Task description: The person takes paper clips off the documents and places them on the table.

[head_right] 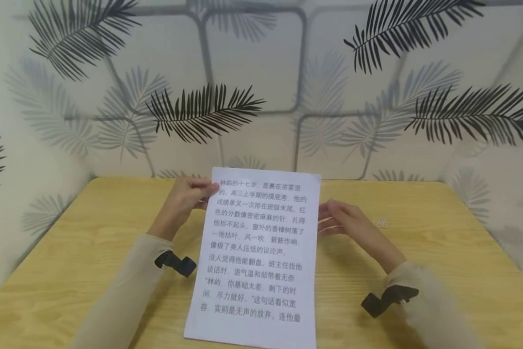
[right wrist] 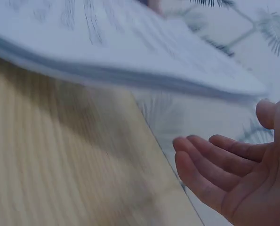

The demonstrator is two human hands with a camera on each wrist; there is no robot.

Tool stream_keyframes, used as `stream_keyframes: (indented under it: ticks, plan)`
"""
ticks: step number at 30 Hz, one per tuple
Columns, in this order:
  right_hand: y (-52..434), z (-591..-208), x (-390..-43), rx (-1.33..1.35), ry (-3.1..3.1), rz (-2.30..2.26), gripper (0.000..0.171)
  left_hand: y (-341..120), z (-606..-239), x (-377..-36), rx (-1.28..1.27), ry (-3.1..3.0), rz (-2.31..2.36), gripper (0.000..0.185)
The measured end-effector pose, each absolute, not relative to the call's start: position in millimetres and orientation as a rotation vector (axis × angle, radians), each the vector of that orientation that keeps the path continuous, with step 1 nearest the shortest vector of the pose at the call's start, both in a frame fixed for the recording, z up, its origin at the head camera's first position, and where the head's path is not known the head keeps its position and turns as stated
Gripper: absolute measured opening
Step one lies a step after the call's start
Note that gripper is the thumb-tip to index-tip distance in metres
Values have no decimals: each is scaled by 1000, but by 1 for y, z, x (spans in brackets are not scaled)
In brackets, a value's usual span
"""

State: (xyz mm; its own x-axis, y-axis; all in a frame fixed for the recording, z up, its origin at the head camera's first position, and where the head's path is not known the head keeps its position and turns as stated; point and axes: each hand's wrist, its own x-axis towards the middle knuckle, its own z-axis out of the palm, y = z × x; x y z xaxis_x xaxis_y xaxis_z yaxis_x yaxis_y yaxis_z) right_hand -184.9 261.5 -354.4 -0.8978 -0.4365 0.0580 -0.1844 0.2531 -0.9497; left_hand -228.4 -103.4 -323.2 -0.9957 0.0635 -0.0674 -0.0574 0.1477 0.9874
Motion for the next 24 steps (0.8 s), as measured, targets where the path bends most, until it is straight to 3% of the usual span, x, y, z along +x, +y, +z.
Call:
stream_keyframes:
  ticks: [3,11,17,24]
  plan:
    - [246,-353,-177,-504,2241,-1748,52,-106,-329,-228,-45,2285,2009,23]
    - [232,-351,-174,-279,2435,-1660,26,-101,-344,-231,-30,2281,1945,21]
    - [237,-369,-180,-59,2487,-1542,24,-91,-361,-233,12,2508,1583,19]
    - [235,-384,-181,-15,2623,-1328,24,-81,-368,-238,52,2654,1220,17]
